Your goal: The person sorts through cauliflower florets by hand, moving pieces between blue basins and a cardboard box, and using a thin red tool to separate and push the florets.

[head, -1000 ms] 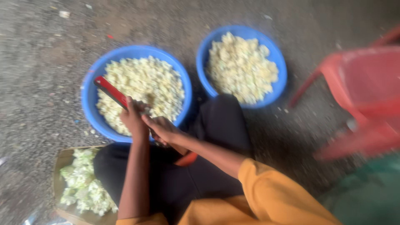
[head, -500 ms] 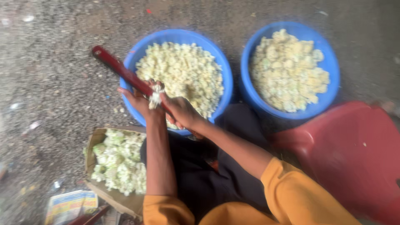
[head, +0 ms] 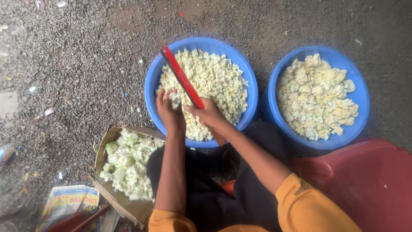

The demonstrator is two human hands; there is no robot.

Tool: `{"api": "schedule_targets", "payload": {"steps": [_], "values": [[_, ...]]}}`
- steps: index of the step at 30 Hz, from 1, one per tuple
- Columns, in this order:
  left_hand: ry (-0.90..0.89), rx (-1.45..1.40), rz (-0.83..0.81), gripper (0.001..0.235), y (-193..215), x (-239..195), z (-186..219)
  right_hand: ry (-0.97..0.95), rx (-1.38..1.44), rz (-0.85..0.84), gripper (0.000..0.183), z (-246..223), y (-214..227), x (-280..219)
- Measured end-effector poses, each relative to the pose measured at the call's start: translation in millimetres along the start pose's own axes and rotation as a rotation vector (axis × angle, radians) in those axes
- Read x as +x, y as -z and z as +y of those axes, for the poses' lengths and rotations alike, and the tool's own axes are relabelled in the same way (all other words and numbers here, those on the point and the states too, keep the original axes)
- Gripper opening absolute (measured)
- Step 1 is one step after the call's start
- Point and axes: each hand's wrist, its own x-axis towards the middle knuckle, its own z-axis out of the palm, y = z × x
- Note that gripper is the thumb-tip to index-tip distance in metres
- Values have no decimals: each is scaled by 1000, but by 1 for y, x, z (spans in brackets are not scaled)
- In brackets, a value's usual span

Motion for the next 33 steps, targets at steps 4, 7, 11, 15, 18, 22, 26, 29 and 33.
{"api": "schedule_targets", "payload": {"steps": [4,7,11,15,18,22,26,29,33], "values": [[5,460,-192,60,-37,-34,4,-86,426,47,37,23,11,3],[-158,456,-445,56,-45,-32,-11,-10,425,107,32,38,45,-1],[-132,476,-493,65,-38,-38,-14,84,274,148,30,52,77,-5],[-47,612,-553,65,-28,-44,-19,104,267,95,25,64,79,-15],[-100,551,-659,61,-23,-42,-26,83,257,59,27,61,81,-20],[38,438,-737,64,-24,-42,-24,107,50,64,31,54,77,-17],[10,506,-787,62,-26,-43,-18,236,-170,212,28,54,76,-18],[33,636,-739,56,-22,-45,-23,558,-331,302,29,57,76,-18],[-228,748,-573,40,-17,-30,-36,351,-380,366,29,54,74,-20]]}}
